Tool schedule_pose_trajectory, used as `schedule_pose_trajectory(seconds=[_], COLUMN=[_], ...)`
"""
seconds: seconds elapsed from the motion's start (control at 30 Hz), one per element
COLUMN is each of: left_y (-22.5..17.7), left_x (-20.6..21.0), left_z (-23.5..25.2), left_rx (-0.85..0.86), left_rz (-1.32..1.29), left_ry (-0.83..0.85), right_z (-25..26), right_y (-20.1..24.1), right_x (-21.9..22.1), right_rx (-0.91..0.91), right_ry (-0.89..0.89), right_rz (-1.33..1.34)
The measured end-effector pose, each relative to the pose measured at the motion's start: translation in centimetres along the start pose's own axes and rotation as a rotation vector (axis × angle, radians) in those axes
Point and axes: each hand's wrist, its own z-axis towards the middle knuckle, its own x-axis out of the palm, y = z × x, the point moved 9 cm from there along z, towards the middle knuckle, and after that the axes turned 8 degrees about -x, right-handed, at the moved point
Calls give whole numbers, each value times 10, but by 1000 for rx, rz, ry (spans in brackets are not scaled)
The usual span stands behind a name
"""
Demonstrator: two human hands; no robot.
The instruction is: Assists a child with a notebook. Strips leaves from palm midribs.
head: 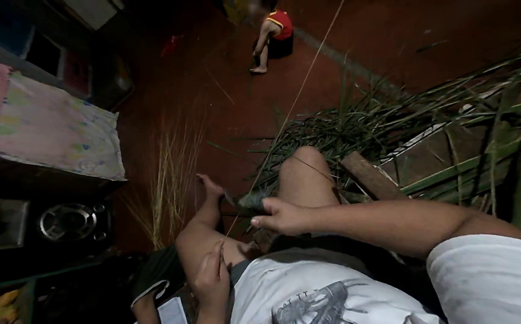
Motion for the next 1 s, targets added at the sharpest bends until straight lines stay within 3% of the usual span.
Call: schedule_pose_trajectory(seconds=[0.1, 0.27, 0.33, 0.43, 0.8, 0.9, 1.0], left_y=[-2, 18, 28, 39, 87, 111, 163], left_x=[-3, -12, -15, -19, -25, -25, -26], left_z=[-1, -8, -12, -18, -42, -45, -57], left_rx=[47, 74, 60, 35, -85, -261, -609], left_rz=[29, 123, 143, 162, 178, 147, 91], left_ry=[-28, -60, -52, -47, 6, 48, 106], right_z=[2, -8, -12, -13, -24, -29, -38], right_y=[7, 48, 60, 65, 83, 85, 74], right_x=[-8, -72, -96, -117, -155, -171, -212], right_rx=[-67, -108, -214, -329, -405, -419, -386], right_ry=[-53, -382, -483, -508, -654, -737, -930], right_rz=[12, 153, 217, 263, 236, 208, 206])
